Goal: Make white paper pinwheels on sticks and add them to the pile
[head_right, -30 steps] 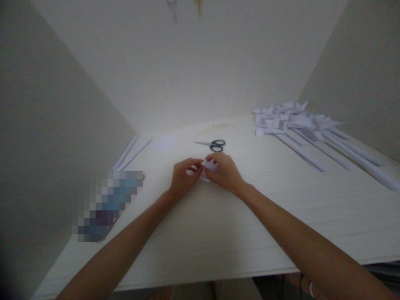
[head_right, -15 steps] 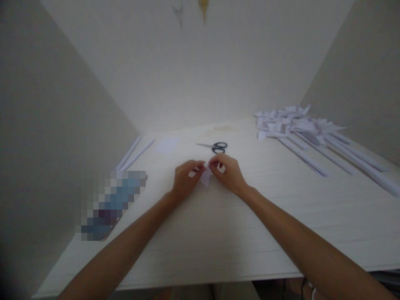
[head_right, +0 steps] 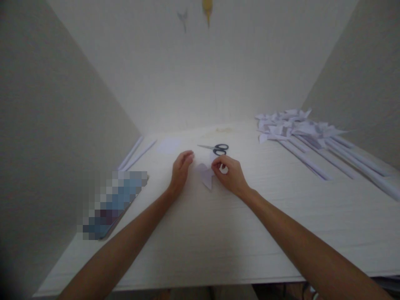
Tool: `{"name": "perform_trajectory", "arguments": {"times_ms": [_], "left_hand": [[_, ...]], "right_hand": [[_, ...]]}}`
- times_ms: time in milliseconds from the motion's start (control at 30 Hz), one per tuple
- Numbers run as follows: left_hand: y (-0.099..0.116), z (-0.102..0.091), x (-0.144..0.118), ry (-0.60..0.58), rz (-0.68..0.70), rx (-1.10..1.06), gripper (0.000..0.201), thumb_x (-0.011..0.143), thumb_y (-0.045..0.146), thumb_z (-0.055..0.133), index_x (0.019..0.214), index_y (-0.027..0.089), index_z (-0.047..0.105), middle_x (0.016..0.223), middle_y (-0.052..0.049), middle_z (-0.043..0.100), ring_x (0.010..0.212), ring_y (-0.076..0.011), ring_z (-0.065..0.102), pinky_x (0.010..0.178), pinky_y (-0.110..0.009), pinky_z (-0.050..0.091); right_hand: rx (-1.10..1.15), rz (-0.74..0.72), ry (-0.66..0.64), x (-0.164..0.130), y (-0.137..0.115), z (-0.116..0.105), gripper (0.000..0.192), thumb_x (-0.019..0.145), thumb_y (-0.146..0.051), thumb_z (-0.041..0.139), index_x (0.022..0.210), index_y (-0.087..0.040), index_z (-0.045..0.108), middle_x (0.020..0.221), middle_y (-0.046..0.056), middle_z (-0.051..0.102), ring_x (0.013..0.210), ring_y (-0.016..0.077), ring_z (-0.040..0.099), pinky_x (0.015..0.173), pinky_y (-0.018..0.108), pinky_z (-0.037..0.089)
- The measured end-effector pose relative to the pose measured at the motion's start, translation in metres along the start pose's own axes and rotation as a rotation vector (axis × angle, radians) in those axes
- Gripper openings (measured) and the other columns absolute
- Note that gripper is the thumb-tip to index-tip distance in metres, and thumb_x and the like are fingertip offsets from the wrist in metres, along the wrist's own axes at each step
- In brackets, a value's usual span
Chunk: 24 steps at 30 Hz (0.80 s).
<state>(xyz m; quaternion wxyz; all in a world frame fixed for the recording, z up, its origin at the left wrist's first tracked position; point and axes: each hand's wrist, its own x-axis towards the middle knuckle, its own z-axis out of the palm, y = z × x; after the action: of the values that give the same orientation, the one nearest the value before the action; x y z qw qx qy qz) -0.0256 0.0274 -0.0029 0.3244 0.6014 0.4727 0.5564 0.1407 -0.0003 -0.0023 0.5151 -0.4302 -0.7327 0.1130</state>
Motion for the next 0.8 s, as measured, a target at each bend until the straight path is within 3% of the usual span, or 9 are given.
{"name": "perform_trajectory", "arguments": {"times_ms": [100,267,333,500,633,800], "left_hand": [[0.000,0.003,-0.001,-0.090,-0.113,-0.128,0.020,0.077,0.030,0.046,0.087,0.013,0.053,0.088,-0.009,0.062,0.079,-0.0142,0.060,0.076,-0.030,0.047],[0.003,0.003,-0.003,-0.141,-0.063,-0.048,0.021,0.079,0.033,0.044,0.081,0.014,0.055,0.080,-0.007,0.065,0.080,-0.0152,0.059,0.079,-0.031,0.044],[0.002,0.002,-0.003,-0.148,-0.106,-0.081,0.025,0.080,0.035,0.042,0.083,0.015,0.056,0.083,-0.007,0.065,0.081,-0.0161,0.060,0.077,-0.032,0.045],[0.000,0.007,-0.006,-0.185,-0.334,-0.457,0.026,0.082,0.037,0.040,0.089,0.017,0.054,0.098,-0.009,0.063,0.088,-0.0166,0.060,0.074,-0.031,0.049],[0.005,0.011,-0.011,-0.272,-0.513,-0.688,0.025,0.080,0.036,0.043,0.084,0.015,0.056,0.091,-0.010,0.065,0.082,-0.0167,0.062,0.079,-0.034,0.049],[0.009,0.008,-0.013,-0.276,-0.562,-0.772,0.014,0.072,0.018,0.048,0.078,0.014,0.060,0.086,-0.008,0.067,0.079,-0.0182,0.063,0.081,-0.037,0.048]], "right_hand": [[0.003,0.015,0.002,0.000,-0.001,-0.001,0.007,0.069,-0.013,0.051,0.068,-0.019,0.054,0.064,0.000,0.057,0.058,0.0117,0.050,0.055,0.025,0.040],[0.099,0.092,0.042,-0.001,0.004,0.000,0.004,0.069,-0.015,0.054,0.069,-0.019,0.055,0.064,0.000,0.056,0.059,0.0121,0.050,0.056,0.026,0.041],[0.177,0.153,0.073,-0.002,0.007,0.002,0.002,0.068,-0.017,0.056,0.069,-0.018,0.056,0.064,0.000,0.056,0.059,0.0123,0.051,0.057,0.027,0.042],[0.323,0.251,0.140,-0.001,0.011,0.003,0.006,0.066,-0.019,0.060,0.072,-0.018,0.060,0.067,0.000,0.058,0.061,0.0124,0.053,0.060,0.028,0.044],[0.353,0.254,0.139,0.000,0.012,0.001,0.007,0.066,-0.019,0.060,0.073,-0.019,0.062,0.069,0.001,0.059,0.065,0.0132,0.054,0.062,0.029,0.045],[0.318,0.198,0.124,0.000,0.014,0.002,0.006,0.067,-0.020,0.060,0.073,-0.019,0.063,0.071,0.002,0.060,0.067,0.0144,0.055,0.065,0.030,0.044]]}}
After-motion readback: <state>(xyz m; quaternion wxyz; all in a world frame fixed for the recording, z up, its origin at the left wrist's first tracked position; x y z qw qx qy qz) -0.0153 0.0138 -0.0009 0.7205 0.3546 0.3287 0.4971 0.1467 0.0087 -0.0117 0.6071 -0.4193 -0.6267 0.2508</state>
